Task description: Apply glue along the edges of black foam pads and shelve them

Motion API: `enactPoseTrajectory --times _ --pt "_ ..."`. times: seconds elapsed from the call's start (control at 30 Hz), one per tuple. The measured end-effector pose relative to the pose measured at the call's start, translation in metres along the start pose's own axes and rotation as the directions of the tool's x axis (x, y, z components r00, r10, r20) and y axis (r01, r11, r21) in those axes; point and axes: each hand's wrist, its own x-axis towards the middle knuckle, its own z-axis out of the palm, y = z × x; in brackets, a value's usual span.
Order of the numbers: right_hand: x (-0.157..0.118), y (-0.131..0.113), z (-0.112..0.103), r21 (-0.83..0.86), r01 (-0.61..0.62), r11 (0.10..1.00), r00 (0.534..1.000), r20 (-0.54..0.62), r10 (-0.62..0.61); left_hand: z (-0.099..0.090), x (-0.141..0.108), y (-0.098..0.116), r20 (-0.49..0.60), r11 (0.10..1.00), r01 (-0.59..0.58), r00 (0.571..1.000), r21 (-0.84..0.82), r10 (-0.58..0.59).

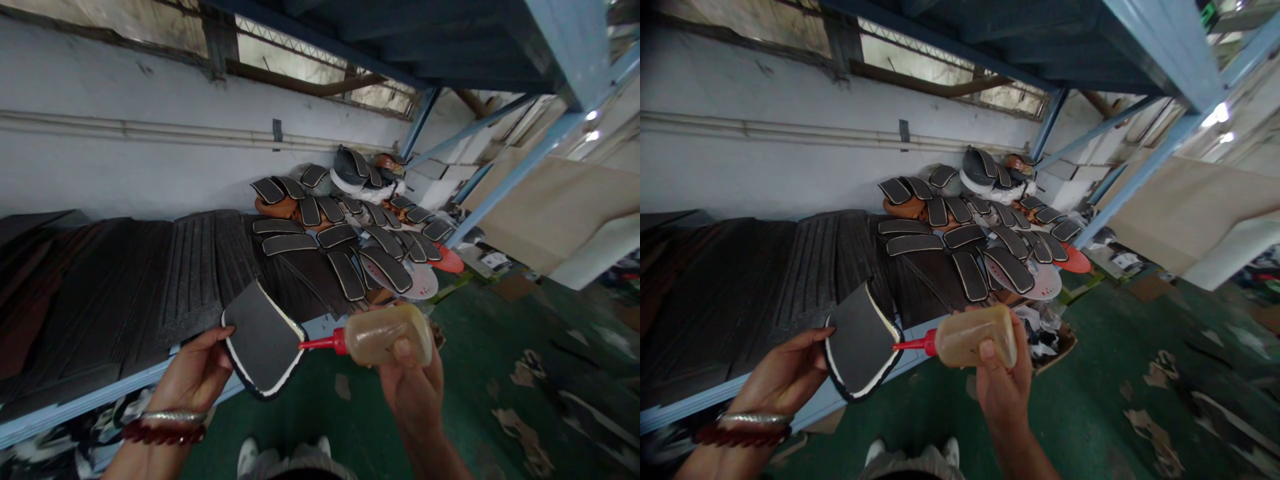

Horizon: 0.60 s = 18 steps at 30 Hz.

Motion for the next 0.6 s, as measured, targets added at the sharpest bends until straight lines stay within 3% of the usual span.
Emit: enactPoseTrajectory --times 0.2,0.6 --pt "-0.007 0.011 -0.008 0.007 -0.016 1.000 1.000 0.021 0.016 0.004 0.003 -0.001 -0.040 0.998 -0.014 0.999 -0.065 0.011" --pt "-0.023 0.036 -0.013 0.065 -0.102 0.993 0.993 -0.050 0.105 0.005 0.012 -0.008 -0.064 0.990 -0.065 0.996 -0.127 0.057"
